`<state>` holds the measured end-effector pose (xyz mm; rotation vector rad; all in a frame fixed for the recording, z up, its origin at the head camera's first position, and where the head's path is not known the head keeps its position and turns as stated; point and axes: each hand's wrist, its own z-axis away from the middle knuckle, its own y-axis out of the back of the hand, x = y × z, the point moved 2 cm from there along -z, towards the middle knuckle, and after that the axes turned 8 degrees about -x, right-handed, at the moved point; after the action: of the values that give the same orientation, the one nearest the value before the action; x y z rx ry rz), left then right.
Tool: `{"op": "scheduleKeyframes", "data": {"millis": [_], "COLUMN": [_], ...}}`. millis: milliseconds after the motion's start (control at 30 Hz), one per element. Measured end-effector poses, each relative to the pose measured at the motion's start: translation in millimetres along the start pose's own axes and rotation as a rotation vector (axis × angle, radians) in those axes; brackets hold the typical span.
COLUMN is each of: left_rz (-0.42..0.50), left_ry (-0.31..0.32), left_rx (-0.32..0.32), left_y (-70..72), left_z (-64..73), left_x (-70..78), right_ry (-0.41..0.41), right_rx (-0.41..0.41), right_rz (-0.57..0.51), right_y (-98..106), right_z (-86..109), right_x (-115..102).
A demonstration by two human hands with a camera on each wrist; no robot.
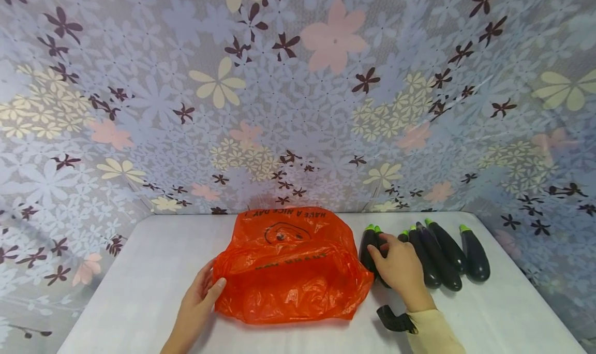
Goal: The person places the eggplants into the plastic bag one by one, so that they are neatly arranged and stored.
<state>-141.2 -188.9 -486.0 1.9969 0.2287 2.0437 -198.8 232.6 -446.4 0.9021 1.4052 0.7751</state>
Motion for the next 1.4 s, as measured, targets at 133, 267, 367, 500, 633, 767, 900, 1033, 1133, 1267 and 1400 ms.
{"op": "scheduleKeyframes", "data": {"millis": [133,267,367,500,633,767,900,1033,1133,1267,1400], "left_rz": [-0.006,-0.011,0.001,0.011,-0.018,-0.025,-0.020,-0.039,-0.070,-0.141,-0.244], "left_ry": [0.026,0.062,0.069,0.069,0.054,0.039,0.027,0.024,0.033,0.007,-0.019], "left_rx": [0.002,-0.002,-0.004,0.004,0.029,0.061,0.089,0.108,0.129,0.178,0.224], "left_y": [-2.5,-4.8,-6.0,-6.9,-8.0,-8.3,-7.4,-6.2,-7.0,-8.5,-7.8], "left_z": [-1.3,-2.4,-2.8,-3.3,-4.0,-3.8,-3.1,-2.7,-2.2,0.1,2.4], "left_x": [-1.6,-3.6,-4.8,-5.4,-6.8,-9.1,-10.6,-11.4,-10.5,-7.3,-4.2], "right_ry": [0.013,0.031,0.042,0.060,0.083,0.083,0.066,0.026,-0.015,-0.032,-0.022], "right_rx": [0.005,0.010,0.002,-0.007,-0.021,-0.035,-0.058,-0.084,-0.095,-0.079,-0.052], "right_rz": [0.064,0.124,0.165,0.213,0.247,0.266,0.268,0.242,0.215,0.143,0.050], "right_y": [-4,-8,-11,-16,-20,-23,-25,-27,-27,-22,-16], "right_z": [-1.0,-2.7,-4.0,-6.2,-8.9,-11.7,-13.6,-14.8,-15.6,-16.1,-15.6], "right_x": [-2,-3,-4,-3,-1,-1,-1,-2,-2,0,1]}}
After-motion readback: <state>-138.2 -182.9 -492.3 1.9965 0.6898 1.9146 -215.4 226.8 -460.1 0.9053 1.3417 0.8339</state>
